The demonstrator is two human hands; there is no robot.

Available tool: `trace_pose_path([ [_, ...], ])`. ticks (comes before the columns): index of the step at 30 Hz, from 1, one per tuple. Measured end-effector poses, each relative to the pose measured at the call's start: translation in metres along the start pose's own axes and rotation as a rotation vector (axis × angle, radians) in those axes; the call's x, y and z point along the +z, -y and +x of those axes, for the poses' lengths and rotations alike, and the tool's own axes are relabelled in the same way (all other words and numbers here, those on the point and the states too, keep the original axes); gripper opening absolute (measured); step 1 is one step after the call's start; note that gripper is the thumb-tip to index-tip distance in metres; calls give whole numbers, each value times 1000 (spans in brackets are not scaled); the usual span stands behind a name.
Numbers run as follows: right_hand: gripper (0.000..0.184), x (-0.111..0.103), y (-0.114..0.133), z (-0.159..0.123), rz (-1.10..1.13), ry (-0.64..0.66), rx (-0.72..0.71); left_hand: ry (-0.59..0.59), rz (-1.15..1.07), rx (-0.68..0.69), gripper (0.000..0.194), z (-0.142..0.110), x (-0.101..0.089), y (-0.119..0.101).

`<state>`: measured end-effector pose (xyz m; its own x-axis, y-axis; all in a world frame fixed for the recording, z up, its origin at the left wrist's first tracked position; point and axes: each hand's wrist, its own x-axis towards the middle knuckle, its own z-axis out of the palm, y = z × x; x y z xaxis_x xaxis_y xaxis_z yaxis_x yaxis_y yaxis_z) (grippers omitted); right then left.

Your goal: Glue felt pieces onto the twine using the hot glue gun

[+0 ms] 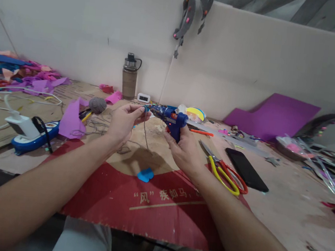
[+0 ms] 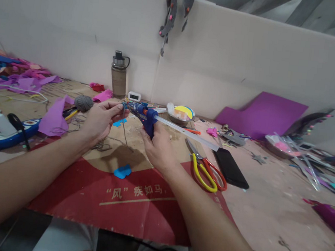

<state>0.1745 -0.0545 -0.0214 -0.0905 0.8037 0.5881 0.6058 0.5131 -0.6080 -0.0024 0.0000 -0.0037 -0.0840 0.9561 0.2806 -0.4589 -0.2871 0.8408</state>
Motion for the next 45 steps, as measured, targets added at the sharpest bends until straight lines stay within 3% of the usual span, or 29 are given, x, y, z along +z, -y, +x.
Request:
trace_pose_path([
  [21,34,1,3,-1,-2,-7,-27,-5,28,13,10,0,2,0],
  [45,21,0,2,0,32,-33,4,22,10,7,8,-4,3,-3],
])
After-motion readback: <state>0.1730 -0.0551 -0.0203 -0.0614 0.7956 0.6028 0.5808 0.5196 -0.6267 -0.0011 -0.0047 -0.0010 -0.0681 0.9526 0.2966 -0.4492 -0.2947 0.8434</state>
